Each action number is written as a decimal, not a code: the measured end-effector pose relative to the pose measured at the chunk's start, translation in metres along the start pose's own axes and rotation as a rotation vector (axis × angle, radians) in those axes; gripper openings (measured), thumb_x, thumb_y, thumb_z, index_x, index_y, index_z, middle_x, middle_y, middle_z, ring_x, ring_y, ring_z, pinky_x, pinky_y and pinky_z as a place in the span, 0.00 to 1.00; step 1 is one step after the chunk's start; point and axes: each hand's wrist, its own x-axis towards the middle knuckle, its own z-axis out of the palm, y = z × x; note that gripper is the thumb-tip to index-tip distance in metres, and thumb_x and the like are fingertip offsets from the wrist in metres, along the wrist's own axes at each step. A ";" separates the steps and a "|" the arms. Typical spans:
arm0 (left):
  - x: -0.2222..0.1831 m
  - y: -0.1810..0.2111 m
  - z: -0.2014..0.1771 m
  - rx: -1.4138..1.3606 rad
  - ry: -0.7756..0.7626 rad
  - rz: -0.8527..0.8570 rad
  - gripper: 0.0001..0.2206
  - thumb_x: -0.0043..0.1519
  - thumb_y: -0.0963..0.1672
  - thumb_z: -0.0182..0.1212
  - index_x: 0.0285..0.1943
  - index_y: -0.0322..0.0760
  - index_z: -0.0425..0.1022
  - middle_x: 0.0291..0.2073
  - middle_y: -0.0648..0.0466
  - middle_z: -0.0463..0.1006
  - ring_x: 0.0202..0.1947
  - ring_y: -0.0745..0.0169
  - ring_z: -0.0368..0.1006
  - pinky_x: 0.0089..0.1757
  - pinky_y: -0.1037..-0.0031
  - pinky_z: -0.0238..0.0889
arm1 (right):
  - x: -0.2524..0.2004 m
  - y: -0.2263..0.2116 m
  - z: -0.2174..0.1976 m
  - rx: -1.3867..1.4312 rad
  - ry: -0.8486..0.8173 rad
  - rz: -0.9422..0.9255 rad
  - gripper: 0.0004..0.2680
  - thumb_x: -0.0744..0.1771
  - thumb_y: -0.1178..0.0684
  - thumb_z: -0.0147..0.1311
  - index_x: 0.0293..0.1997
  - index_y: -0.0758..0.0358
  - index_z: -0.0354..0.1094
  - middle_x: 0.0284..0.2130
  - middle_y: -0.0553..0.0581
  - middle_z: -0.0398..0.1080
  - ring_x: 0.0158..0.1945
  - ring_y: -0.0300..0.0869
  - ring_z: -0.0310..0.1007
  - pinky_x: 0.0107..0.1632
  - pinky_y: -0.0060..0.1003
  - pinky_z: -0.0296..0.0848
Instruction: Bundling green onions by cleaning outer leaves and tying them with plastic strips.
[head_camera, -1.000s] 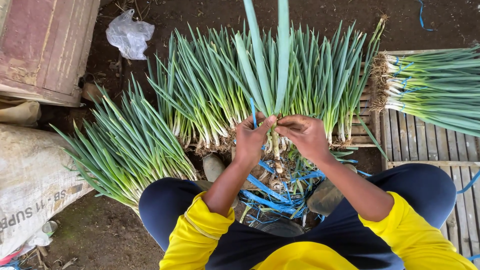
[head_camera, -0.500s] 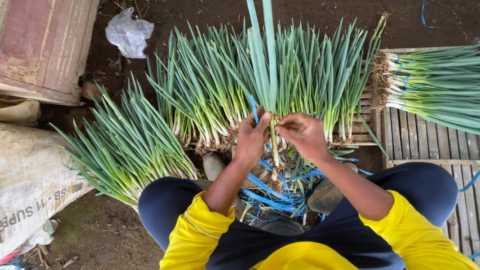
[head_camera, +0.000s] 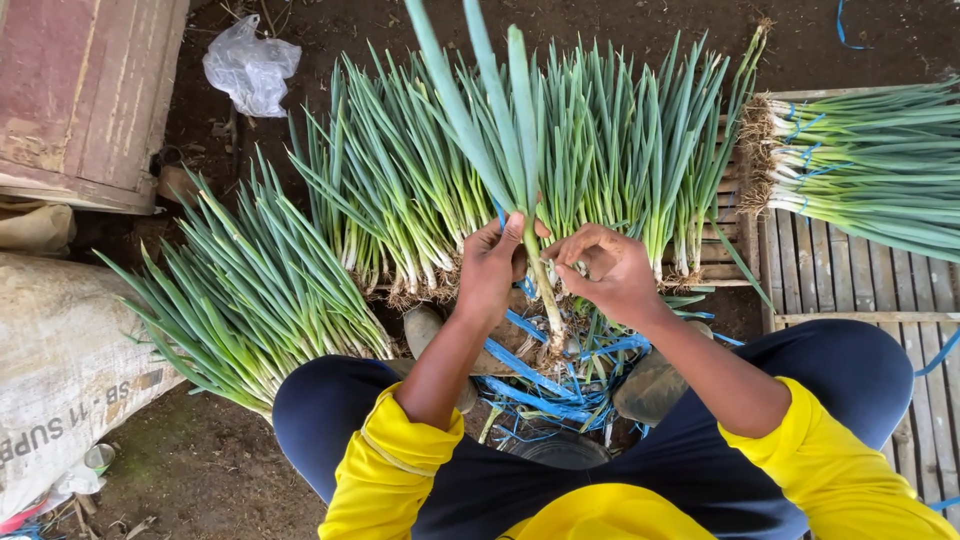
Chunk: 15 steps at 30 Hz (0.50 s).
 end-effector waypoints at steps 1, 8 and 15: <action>0.000 0.000 0.000 -0.026 0.031 0.001 0.18 0.74 0.46 0.48 0.39 0.31 0.80 0.09 0.57 0.57 0.09 0.75 0.45 0.20 0.81 0.49 | 0.000 -0.003 0.000 0.033 -0.034 -0.004 0.05 0.64 0.66 0.60 0.35 0.66 0.68 0.32 0.61 0.72 0.43 0.48 0.78 0.48 0.43 0.81; -0.009 0.052 0.014 -0.064 0.106 -0.028 0.18 0.75 0.44 0.42 0.41 0.29 0.77 0.18 0.56 0.63 0.10 0.74 0.50 0.20 0.81 0.53 | -0.005 0.008 -0.018 0.125 -0.216 0.063 0.05 0.63 0.65 0.60 0.37 0.64 0.69 0.32 0.60 0.73 0.34 0.42 0.75 0.42 0.39 0.81; -0.001 0.046 0.000 -0.151 0.187 0.064 0.19 0.75 0.46 0.40 0.37 0.35 0.74 0.22 0.56 0.67 0.10 0.75 0.46 0.19 0.81 0.50 | 0.007 -0.026 -0.027 0.121 -0.773 0.530 0.04 0.62 0.65 0.61 0.36 0.66 0.72 0.31 0.62 0.75 0.34 0.47 0.80 0.40 0.44 0.81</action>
